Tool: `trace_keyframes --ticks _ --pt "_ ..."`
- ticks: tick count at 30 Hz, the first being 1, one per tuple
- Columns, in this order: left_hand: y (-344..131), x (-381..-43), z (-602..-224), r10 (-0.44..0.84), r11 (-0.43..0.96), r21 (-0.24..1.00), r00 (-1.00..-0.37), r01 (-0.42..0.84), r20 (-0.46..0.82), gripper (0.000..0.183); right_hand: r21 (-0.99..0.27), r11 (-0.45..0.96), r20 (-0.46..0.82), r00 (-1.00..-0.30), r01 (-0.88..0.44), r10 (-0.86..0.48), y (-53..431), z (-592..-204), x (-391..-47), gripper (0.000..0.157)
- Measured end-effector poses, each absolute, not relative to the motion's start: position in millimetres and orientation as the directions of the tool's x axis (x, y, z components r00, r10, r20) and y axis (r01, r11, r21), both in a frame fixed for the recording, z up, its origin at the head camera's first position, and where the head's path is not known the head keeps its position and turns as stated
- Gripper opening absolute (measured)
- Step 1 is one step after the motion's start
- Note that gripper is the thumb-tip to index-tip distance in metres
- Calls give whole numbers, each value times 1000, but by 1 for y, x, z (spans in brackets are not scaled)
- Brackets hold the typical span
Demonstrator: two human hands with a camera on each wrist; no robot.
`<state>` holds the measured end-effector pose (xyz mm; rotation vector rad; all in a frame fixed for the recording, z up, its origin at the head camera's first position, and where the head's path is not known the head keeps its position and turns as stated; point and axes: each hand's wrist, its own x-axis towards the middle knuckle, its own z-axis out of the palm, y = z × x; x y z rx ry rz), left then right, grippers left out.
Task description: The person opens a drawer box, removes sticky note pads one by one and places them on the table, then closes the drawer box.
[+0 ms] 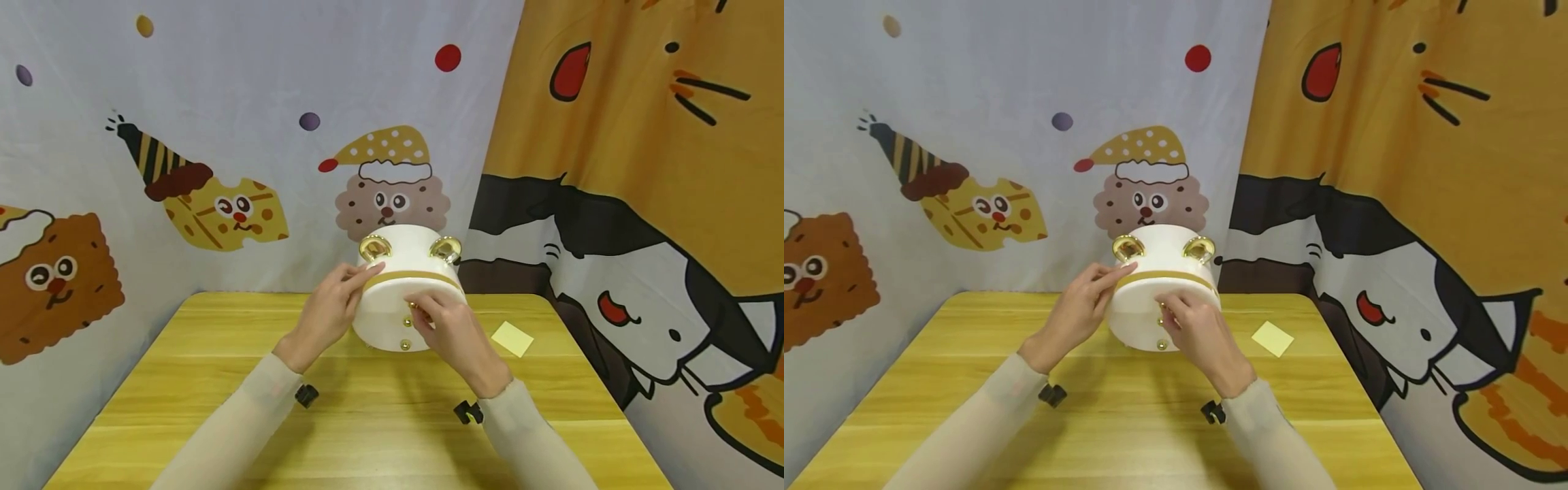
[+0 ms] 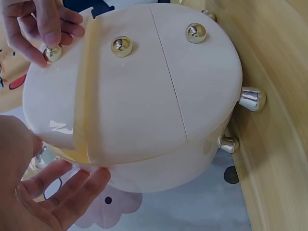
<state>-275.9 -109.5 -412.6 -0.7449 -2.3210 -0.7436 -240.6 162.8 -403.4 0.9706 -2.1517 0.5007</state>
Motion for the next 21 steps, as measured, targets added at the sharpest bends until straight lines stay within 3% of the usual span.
trace_keyframes --ticks 14,21 --pt "-110 -274 -411 305 687 369 -709 626 635 44 -71 631 740 -465 -772 -486 158 -403 -252 29" --pt "-110 -275 -412 302 690 357 -699 629 648 46 -78 630 736 -471 -773 -486 156 -404 -256 32"
